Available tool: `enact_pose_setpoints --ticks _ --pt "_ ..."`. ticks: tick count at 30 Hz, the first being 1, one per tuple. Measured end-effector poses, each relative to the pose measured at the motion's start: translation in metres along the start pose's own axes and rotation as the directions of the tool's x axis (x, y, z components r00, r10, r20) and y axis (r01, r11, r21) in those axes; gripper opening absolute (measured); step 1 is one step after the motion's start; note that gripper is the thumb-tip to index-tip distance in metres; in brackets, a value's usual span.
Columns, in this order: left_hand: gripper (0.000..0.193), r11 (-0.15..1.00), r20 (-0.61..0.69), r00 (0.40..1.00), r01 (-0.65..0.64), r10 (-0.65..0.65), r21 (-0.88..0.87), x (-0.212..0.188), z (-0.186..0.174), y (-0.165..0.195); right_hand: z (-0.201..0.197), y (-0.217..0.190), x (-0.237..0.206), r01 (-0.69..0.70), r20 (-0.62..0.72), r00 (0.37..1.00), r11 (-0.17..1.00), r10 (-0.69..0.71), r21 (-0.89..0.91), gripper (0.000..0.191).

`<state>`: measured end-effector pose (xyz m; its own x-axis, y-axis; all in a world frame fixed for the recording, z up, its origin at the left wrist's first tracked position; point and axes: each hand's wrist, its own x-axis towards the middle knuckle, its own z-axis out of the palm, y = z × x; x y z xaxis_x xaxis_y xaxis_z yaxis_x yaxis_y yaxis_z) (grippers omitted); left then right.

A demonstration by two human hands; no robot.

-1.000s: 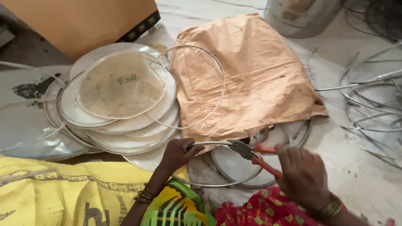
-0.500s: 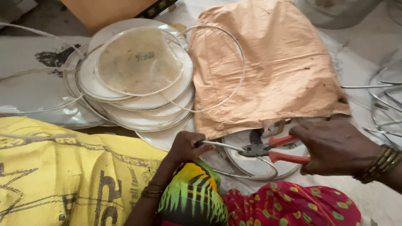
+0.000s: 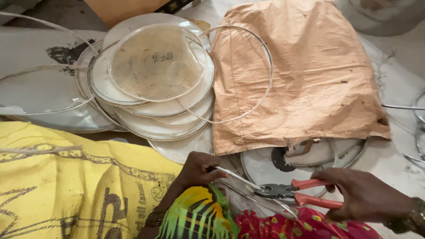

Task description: The person sits on the floor and uses pliers to bend and shape metal wire into circular frames. They manipulate the wire around a white circular base, securing the wire ends and adjusting the shape. The person handles multiple wire loops and a stack of white circular bases during the process.

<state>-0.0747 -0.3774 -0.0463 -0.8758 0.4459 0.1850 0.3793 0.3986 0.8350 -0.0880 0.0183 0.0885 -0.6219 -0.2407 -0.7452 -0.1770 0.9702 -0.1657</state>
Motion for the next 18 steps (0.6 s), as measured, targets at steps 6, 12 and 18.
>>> enact_pose_setpoints --ticks 6,12,18 --pt "0.016 0.998 -0.037 0.999 -0.007 0.005 -0.062 0.005 0.003 0.0 0.025 0.004 -0.012 -0.178 -0.132 0.979 0.967 0.155 -0.185 0.09" --pt "0.021 0.996 -0.134 0.987 0.09 -0.092 -0.021 0.004 0.002 -0.012 0.09 0.006 0.019 0.193 -0.63 0.771 0.978 -0.098 0.084 0.088" --pt "0.022 0.994 -0.137 0.984 0.112 -0.111 -0.006 -0.004 -0.008 -0.023 0.143 0.002 0.068 0.152 -0.709 0.703 0.962 0.058 0.229 0.082"
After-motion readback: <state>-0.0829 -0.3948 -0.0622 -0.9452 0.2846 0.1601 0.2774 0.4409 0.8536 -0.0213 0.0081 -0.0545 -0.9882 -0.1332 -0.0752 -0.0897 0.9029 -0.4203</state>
